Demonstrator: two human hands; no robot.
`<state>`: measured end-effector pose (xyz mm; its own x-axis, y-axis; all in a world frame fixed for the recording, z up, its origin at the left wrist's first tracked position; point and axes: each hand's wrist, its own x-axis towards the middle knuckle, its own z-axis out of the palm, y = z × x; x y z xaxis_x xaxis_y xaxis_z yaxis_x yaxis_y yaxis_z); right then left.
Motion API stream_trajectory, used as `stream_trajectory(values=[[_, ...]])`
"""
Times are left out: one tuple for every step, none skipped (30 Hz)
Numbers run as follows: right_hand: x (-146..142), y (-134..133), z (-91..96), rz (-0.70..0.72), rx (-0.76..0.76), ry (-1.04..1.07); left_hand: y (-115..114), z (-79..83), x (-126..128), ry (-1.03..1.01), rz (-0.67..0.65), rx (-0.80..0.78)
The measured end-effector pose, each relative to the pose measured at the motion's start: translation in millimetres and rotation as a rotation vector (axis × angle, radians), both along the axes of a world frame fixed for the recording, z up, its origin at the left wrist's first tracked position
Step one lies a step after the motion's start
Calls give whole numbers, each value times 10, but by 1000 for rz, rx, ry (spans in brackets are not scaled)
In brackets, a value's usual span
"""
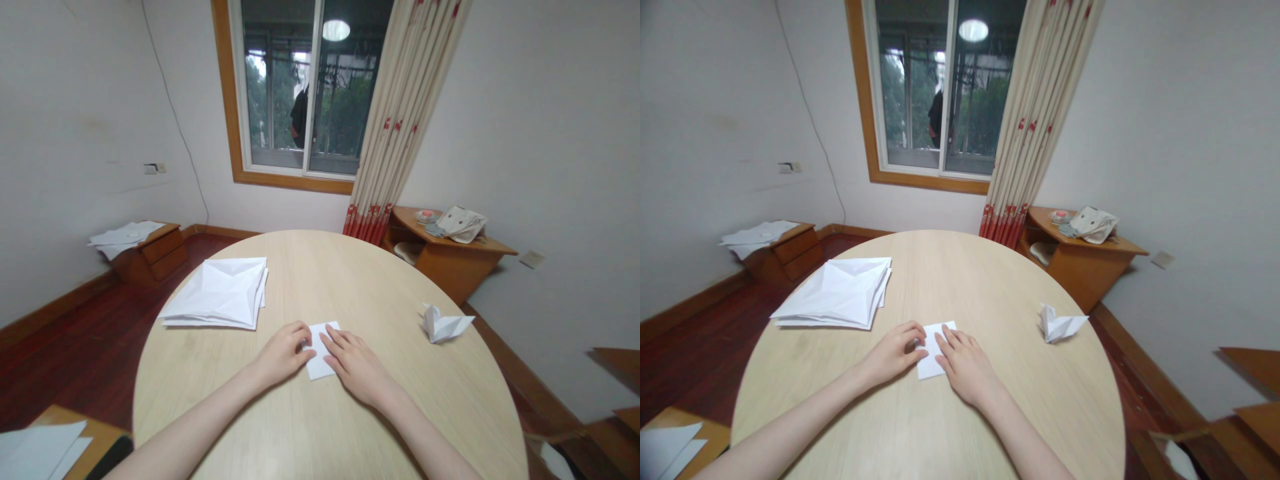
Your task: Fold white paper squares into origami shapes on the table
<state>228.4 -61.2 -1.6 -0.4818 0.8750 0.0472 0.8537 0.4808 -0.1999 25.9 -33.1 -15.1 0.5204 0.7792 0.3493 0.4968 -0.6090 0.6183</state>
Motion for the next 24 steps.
stream_trajectory(values=[[1,-7,15,0,0,-1,5,1,-9,-5,-23,-9],[3,-15,31,-1,0,-4,10,1,-19,-8,-45,-13],[5,-23,48,-3,1,-6,17,-2,-27,-12,-63,-12],[8,-31,68,-3,3,-8,24,-6,-34,-13,-76,-6],[10,-40,87,-3,6,-7,30,-12,-40,-14,-84,5],[13,-48,107,-1,8,-5,36,-19,-44,-16,-88,18],[18,-55,126,2,10,-2,42,-26,-47,-18,-91,32],[23,-60,143,9,9,4,46,-33,-49,-19,-92,42],[30,-63,157,19,7,11,50,-39,-50,-22,-93,48],[38,-64,167,33,4,21,54,-44,-51,-25,-96,51],[48,-61,174,48,-3,33,57,-48,-52,-27,-101,54],[60,-55,179,64,-16,46,60,-51,-53,-29,-107,56],[73,-47,180,80,-36,59,64,-53,-54,-29,-112,59],[86,-38,180,95,-60,70,68,-54,-55,-26,-116,65],[99,-28,180,108,-87,80,72,-55,-57,-19,-119,72],[110,-18,179,118,-113,89,77,-55,-58,-11,-122,79],[119,-10,180,124,-137,95,82,-55,-58,-3,-123,85],[125,-3,182,126,-158,99,87,-55,-59,4,-125,90],[128,2,185,127,-176,102,93,-55,-61,9,-127,94],[129,4,190,127,-191,105,99,-56,-62,12,-128,97],[128,5,196,127,-202,109,105,-58,-65,14,-128,100],[126,4,201,128,-207,115,112,-60,-68,16,-129,103],[123,2,206,131,-207,123,119,-64,-72,16,-131,106],[120,1,210,133,-204,133,126,-69,-77,16,-133,108]])
